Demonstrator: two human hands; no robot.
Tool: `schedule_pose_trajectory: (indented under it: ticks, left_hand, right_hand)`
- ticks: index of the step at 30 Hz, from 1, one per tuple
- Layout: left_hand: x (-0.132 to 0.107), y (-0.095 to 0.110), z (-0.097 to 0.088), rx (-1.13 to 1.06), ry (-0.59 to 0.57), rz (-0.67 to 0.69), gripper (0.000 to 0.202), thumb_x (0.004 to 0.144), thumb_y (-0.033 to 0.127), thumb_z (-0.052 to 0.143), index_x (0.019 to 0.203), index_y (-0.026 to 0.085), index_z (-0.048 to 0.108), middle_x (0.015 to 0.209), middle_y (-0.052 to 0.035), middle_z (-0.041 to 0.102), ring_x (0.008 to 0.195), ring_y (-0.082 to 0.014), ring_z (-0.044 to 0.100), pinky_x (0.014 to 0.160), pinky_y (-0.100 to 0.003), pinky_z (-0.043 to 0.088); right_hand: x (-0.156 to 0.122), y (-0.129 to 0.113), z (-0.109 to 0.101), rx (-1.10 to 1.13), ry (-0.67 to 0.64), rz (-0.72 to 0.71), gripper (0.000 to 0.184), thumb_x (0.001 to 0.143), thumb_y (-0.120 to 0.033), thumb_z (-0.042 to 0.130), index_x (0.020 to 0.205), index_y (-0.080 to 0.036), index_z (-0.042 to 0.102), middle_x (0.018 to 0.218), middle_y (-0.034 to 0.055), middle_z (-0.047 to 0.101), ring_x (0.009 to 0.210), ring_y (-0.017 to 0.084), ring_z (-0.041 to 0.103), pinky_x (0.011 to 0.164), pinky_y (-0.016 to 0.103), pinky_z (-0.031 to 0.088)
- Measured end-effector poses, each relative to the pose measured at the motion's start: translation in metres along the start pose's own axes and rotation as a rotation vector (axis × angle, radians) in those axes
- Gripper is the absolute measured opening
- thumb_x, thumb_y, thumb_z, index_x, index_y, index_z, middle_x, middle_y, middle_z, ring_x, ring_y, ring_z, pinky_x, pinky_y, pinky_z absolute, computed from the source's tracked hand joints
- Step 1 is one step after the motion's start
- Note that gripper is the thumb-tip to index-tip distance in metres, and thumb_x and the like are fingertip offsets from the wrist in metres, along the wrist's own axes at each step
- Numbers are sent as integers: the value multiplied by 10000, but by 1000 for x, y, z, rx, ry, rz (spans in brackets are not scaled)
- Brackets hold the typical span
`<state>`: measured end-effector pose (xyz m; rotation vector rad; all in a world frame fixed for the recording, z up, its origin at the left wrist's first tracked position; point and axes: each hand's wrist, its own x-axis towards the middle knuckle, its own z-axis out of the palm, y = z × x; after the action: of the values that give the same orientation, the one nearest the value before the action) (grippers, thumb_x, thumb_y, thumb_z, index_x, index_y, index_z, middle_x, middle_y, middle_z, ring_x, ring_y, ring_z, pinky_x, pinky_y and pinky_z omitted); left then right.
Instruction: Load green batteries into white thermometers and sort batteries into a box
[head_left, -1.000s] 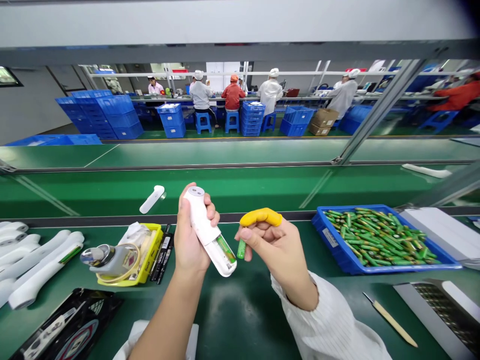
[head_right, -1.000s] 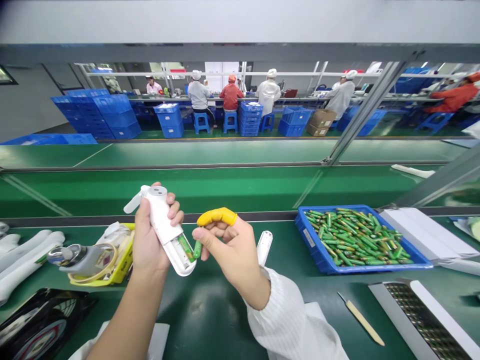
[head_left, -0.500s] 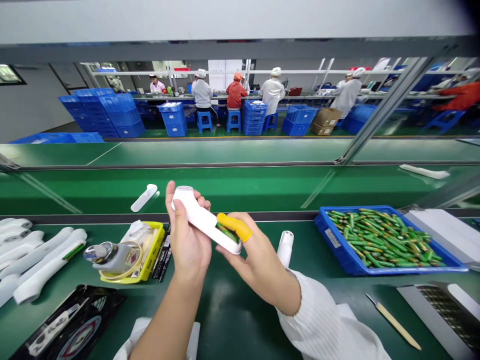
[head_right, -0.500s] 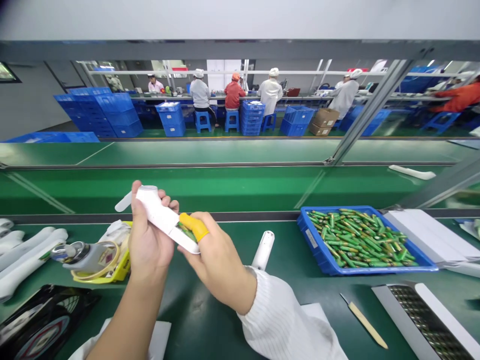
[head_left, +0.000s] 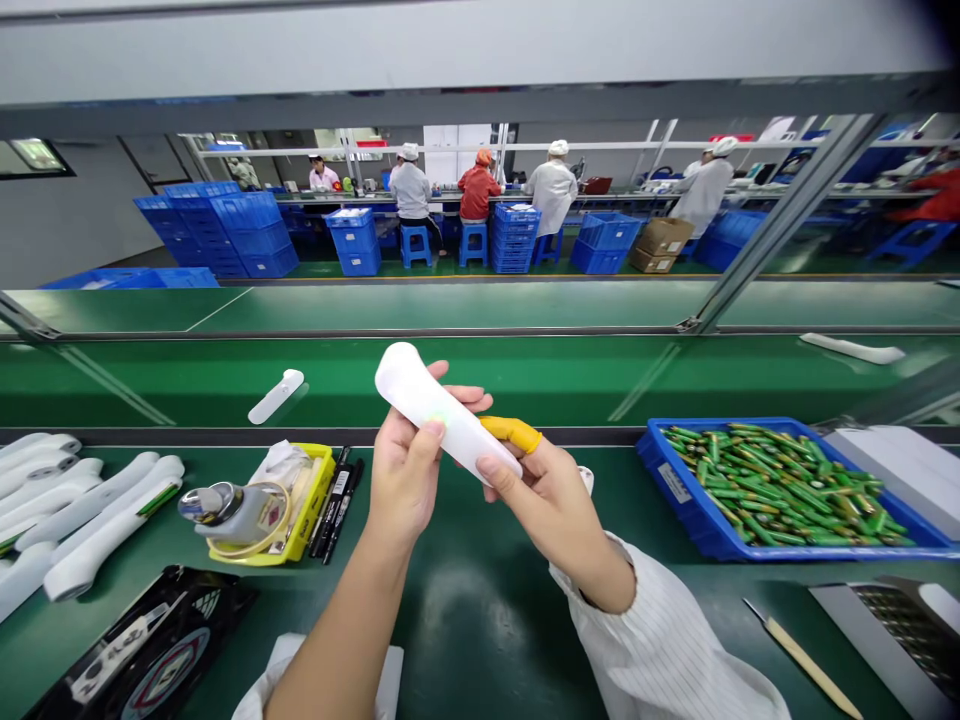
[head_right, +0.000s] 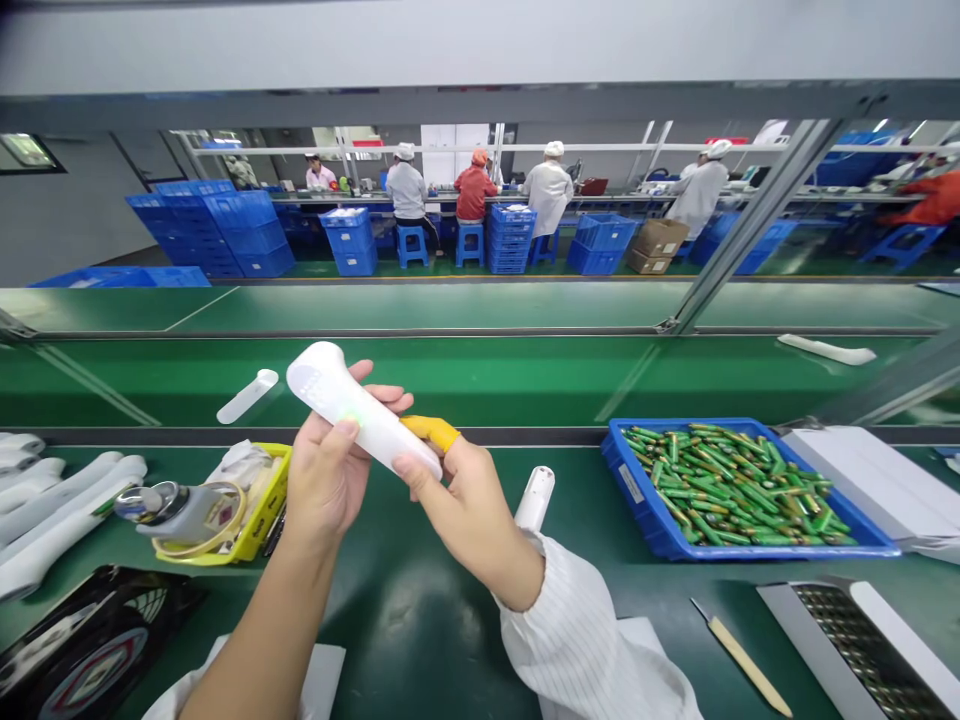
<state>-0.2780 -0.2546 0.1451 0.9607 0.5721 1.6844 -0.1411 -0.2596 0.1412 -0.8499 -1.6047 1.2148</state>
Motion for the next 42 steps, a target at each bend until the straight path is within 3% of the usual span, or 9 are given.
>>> schedule_pose_trajectory:
  ticks: [4, 8, 15, 22, 27, 30, 32, 38, 42]
  left_hand:
    - [4, 3, -9, 16, -85, -37, 454, 698, 428, 745, 1065, 175, 659, 1069, -113, 672, 987, -255, 656, 849, -343, 545]
    - [8, 6, -20, -2, -202, -50, 469, 617, 462, 793, 957, 160, 678, 914, -50, 625, 991, -235, 634, 986, -372, 469]
    - [10, 3, -23, -19, -306, -92, 439, 644, 446, 784, 973, 184, 659, 902, -8, 577, 974, -190, 616, 1025, -355, 432]
    - [3, -6, -11, 127, -269, -191, 567, 739, 339, 737, 1271, 310, 540, 1045, -19, 622, 1018, -179, 591, 891, -264, 487]
    - [1, -8, -9, 249, -184, -176, 608, 776, 298, 702, 1338, 286, 470, 1110, -41, 627, 973, -165, 582, 856, -238, 480]
    - [1, -7, -9, 296, -166, -174, 514, 777, 321, 695, 1260, 248, 535, 1060, -50, 641, 961, -187, 588, 837, -262, 490]
    - [0, -8, -9, 314, -185, -186, 434, 792, 336, 674, 1199, 226, 572, 1006, -54, 649, 939, -196, 594, 810, -273, 501]
    - [-1, -16, -8, 323, -246, -237, 407, 831, 338, 628, 1214, 217, 561, 1076, -65, 641, 936, -191, 589, 803, -270, 496]
    - [-2, -24, -7, 355, -277, -282, 426, 841, 348, 614, 1242, 222, 544, 1076, -59, 640, 965, -192, 578, 825, -267, 480]
  right_hand:
    - [-1, -5, -2, 89, -191, 97, 342, 922, -450, 474, 1080, -158, 552, 677, -1, 600, 453, 64, 443, 435, 204, 341]
    - [-3, -6, -4, -34, -268, 62, 330, 937, -470, 417, 883, -167, 535, 633, -15, 529, 493, 79, 460, 443, 203, 356]
    - [0, 3, -4, -263, -203, -89, 352, 946, -455, 385, 775, -172, 504, 665, -8, 487, 560, 100, 424, 506, 238, 340]
    - [7, 21, -1, -247, 171, -214, 385, 912, -438, 469, 636, -169, 471, 550, -40, 392, 508, 87, 360, 495, 244, 275]
    - [11, 13, -7, -283, 50, -172, 355, 932, -438, 432, 724, -168, 529, 604, -26, 483, 533, 96, 419, 508, 234, 318]
    - [14, 1, -35, -391, 1, -135, 365, 924, -469, 425, 815, -166, 596, 704, 14, 587, 623, 130, 521, 574, 245, 386]
    - [15, -4, -68, -441, 106, -35, 375, 903, -487, 440, 903, -162, 626, 767, 44, 632, 687, 162, 578, 620, 264, 429]
    - [-3, 22, -192, -966, 669, 611, 327, 879, -309, 440, 969, -84, 659, 899, 198, 664, 932, 340, 613, 796, 420, 429]
    - [-18, 62, -232, -1115, 753, 971, 469, 865, -366, 476, 1161, -25, 604, 1230, 336, 503, 1181, 492, 425, 871, 536, 358]
